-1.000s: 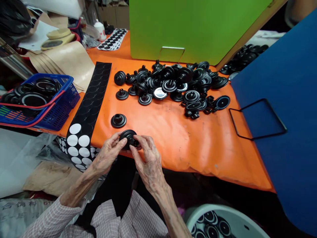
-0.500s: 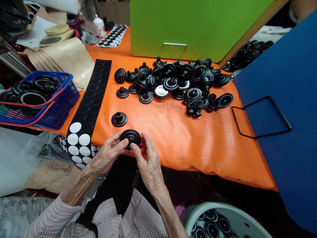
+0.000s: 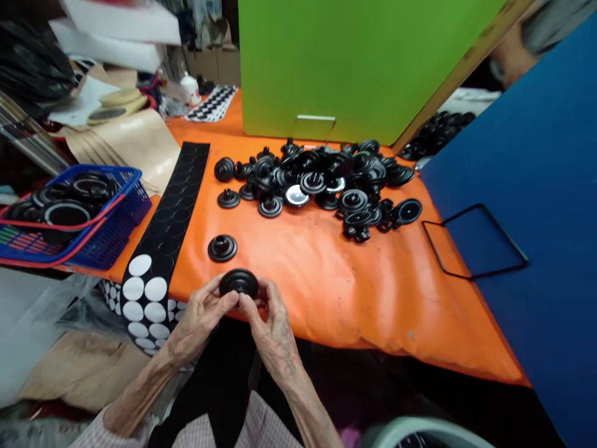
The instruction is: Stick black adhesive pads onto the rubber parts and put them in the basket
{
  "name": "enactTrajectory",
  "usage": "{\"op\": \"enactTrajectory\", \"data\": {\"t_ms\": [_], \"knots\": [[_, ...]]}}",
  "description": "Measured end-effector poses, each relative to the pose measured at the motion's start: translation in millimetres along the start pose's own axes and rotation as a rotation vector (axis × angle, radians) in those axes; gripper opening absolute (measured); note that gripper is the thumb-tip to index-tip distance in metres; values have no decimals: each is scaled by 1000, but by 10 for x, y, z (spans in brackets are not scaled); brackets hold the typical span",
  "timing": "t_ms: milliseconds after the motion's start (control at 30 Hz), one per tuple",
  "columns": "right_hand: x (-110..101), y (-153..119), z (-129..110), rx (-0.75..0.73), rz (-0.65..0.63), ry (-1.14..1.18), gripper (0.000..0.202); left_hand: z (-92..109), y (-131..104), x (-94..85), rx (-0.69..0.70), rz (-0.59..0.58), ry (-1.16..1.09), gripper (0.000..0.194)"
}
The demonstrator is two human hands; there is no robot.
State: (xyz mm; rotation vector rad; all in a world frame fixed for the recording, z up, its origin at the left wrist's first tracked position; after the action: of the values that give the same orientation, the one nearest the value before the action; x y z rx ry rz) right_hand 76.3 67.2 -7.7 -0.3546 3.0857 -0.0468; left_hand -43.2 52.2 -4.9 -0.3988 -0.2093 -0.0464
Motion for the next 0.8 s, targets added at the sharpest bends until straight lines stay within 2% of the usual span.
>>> {"op": "enactTrajectory", "data": {"t_ms": [67,167,233,333,433,500,567,633,700,800], "knots": [[-46,113,-34,43,-78,17,37,-13,37,-8,-49,-5,75,50],[-257,413,-142,-15,-119,-143,42,81,84,-164,-39,161,259,63],[-453,652,-174,-72,-83,-302,47,223,89,-312,10,305,393,56],[-667,944,-168,-182,-69,-552,43,470,78,-529,95,422,571,34],[-769,1061,-235,-368,-29,-826,39,670,4,-825,154,551,753,22],[-753,1035,-353,-507,56,-952,43,749,-110,-1051,185,707,917,20],[-566,966,-474,-643,54,-968,44,768,-272,-1262,207,905,1083,23],[-210,870,-575,-775,-49,-907,38,713,-421,-1440,195,1055,1193,28],[216,767,-619,-835,-180,-791,29,608,-504,-1600,142,1095,1209,32],[840,602,-562,-816,-321,-660,27,470,-535,-1820,35,1046,1035,37]]}}
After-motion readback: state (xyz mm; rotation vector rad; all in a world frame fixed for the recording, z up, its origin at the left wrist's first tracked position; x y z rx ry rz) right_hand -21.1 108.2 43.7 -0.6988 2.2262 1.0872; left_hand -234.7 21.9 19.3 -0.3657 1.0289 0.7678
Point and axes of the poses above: each hand's wrist, its own y-axis towards the middle knuckle, its own x-axis out of the palm, z = x × y, the point moved 8 cm from there along y, towards the middle knuckle, and after that the axes turned 9 degrees about -x, right-handed, at the moved point
